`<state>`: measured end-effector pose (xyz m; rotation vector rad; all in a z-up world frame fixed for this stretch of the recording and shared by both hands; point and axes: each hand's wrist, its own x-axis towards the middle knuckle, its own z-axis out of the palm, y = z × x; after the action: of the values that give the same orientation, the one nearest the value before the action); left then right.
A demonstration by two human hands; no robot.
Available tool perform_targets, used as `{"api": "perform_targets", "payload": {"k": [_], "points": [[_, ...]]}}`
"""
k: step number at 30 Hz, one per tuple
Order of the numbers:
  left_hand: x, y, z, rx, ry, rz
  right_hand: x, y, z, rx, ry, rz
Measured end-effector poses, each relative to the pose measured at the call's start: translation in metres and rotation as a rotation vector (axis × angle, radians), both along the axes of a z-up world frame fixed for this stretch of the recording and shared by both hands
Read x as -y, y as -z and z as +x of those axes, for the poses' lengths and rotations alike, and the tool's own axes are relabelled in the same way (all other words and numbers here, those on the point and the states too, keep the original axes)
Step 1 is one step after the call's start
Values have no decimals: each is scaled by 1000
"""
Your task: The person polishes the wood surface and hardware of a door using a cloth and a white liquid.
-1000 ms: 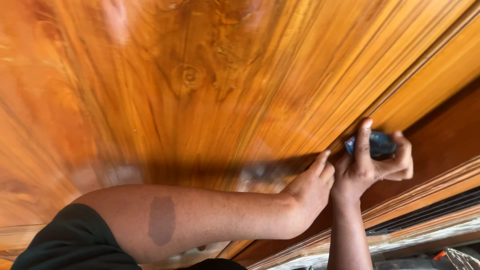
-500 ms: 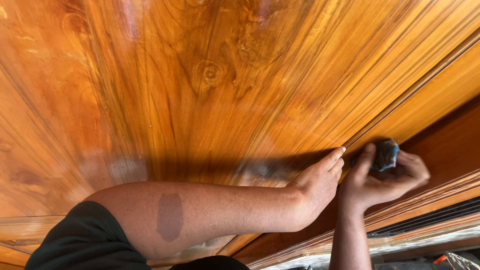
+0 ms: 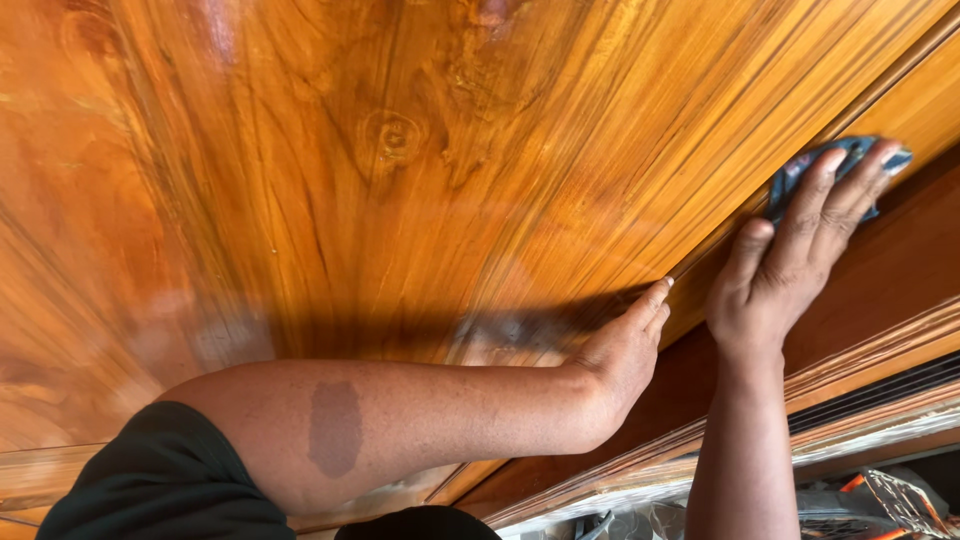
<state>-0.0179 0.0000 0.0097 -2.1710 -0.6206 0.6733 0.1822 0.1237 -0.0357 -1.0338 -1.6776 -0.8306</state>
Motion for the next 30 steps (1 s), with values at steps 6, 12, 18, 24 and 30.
{"api": "perform_targets", "payload": {"k": [6, 12, 18, 24, 30], "points": [[4, 11, 0, -53, 31, -62, 13, 70, -20, 109, -61, -19], [7, 31, 7, 78, -30, 126, 33, 108, -17, 174, -101, -16], [15, 19, 3, 62, 0, -66, 2, -19, -12, 225, -142, 300], [17, 10, -5, 26, -5, -67, 26, -114, -13, 238, -261, 51], [19, 21, -3, 52, -17, -118, 1, -38, -21, 190, -68, 79]]}}
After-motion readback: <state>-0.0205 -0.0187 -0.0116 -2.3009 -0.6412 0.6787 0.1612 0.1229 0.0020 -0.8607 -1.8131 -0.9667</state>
